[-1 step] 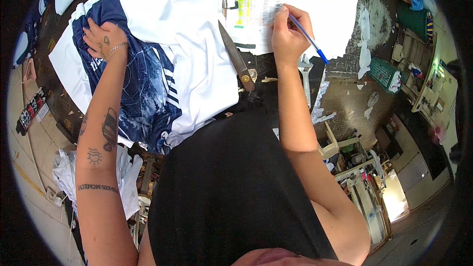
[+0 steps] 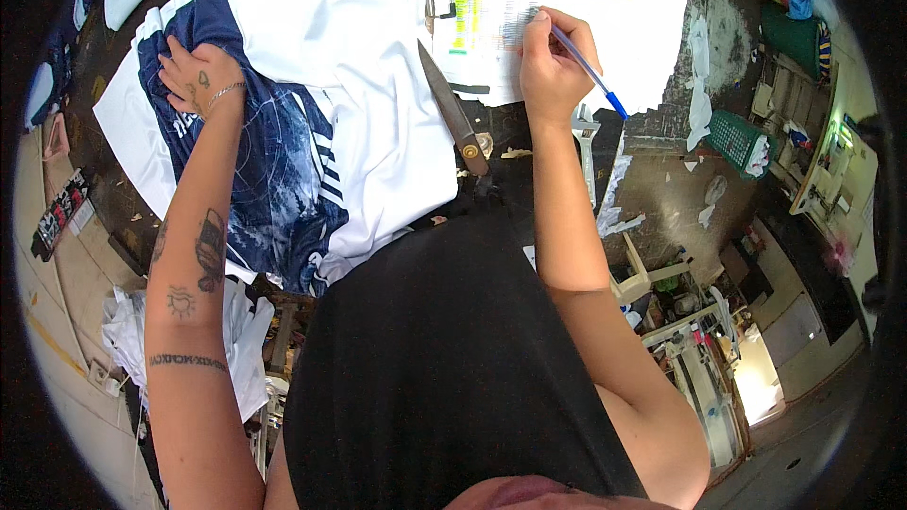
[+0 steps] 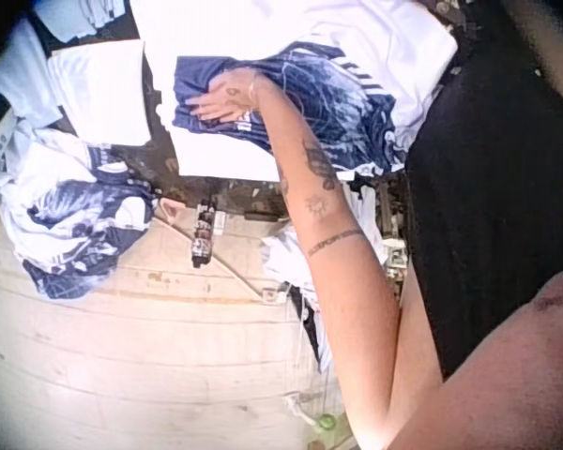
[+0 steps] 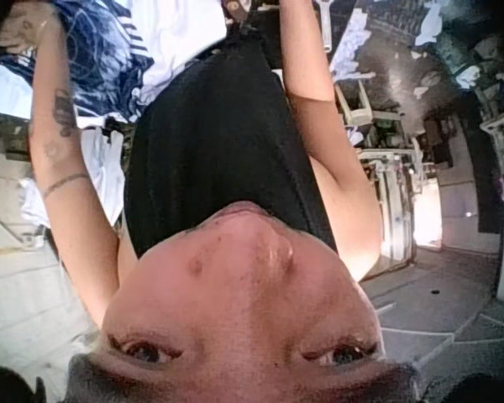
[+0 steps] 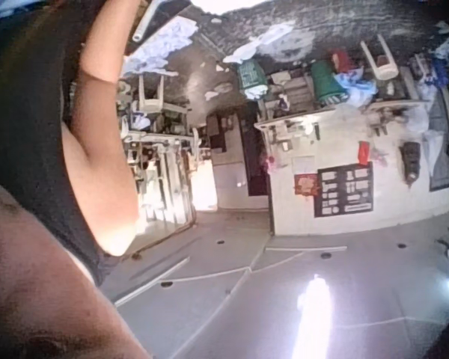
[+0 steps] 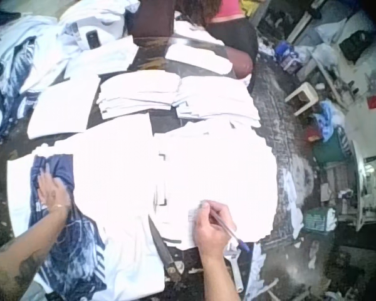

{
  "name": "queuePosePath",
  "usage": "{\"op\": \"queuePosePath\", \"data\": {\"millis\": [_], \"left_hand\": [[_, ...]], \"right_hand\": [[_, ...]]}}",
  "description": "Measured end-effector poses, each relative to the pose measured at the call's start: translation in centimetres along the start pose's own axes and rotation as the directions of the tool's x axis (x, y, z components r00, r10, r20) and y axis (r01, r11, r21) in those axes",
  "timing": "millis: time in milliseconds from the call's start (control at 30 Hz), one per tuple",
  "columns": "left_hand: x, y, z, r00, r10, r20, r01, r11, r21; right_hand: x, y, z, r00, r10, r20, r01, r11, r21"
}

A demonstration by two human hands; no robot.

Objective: The person cuts the side seams of several printed t-shirts using shears, then folds each shirt and writes on a clipboard. The shirts are handled one at a time and stacked after cutting.

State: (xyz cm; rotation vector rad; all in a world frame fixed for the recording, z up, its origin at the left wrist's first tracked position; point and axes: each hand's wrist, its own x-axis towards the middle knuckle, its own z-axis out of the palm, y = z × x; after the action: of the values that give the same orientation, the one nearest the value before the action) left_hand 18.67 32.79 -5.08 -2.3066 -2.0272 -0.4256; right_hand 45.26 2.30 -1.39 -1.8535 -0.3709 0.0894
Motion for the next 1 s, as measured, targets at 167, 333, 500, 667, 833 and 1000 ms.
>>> {"op": "queuePosePath", "data": {"millis": [167,333,500,667,833,1000], "left_hand": [[0.3,0.2,0.0,1.0,-0.024,0.02,0.023,0.999,0.022],[0.0,-0.5,0.6,0.999,0.029,-0.027,-0.028,0.999,0.033],[0.7,1.0,0.1,0.993,-0.07,0.096,0.065,0.996,0.054],[5.6,-1.0,-5.5,0.88,0.304,0.364,-0.039,0.811,-0.583],[3.2,-18.8,-12.7,0.812,0.446,0.377,-0.439,0.892,-0.11],[-9.3,-36.1,-13.4,0.575,-0.143,0.806,-0.081,0.97,0.23]], "right_hand": [[0.4,0.6,0.5,0.981,-0.186,0.062,0.194,0.969,-0.153],[-0.1,-0.6,-0.1,0.992,0.102,-0.076,-0.084,0.975,0.205],[-2.7,-3.6,-7.9,0.827,0.408,0.386,-0.22,0.868,-0.445],[-9.2,-6.3,-12.9,0.801,0.441,0.404,-0.015,0.69,-0.724],[-14.9,-5.8,-7.5,0.889,-0.059,0.455,0.282,0.852,-0.441],[-16.9,-0.7,-5.6,0.968,-0.031,0.249,0.112,0.941,-0.319]]}}
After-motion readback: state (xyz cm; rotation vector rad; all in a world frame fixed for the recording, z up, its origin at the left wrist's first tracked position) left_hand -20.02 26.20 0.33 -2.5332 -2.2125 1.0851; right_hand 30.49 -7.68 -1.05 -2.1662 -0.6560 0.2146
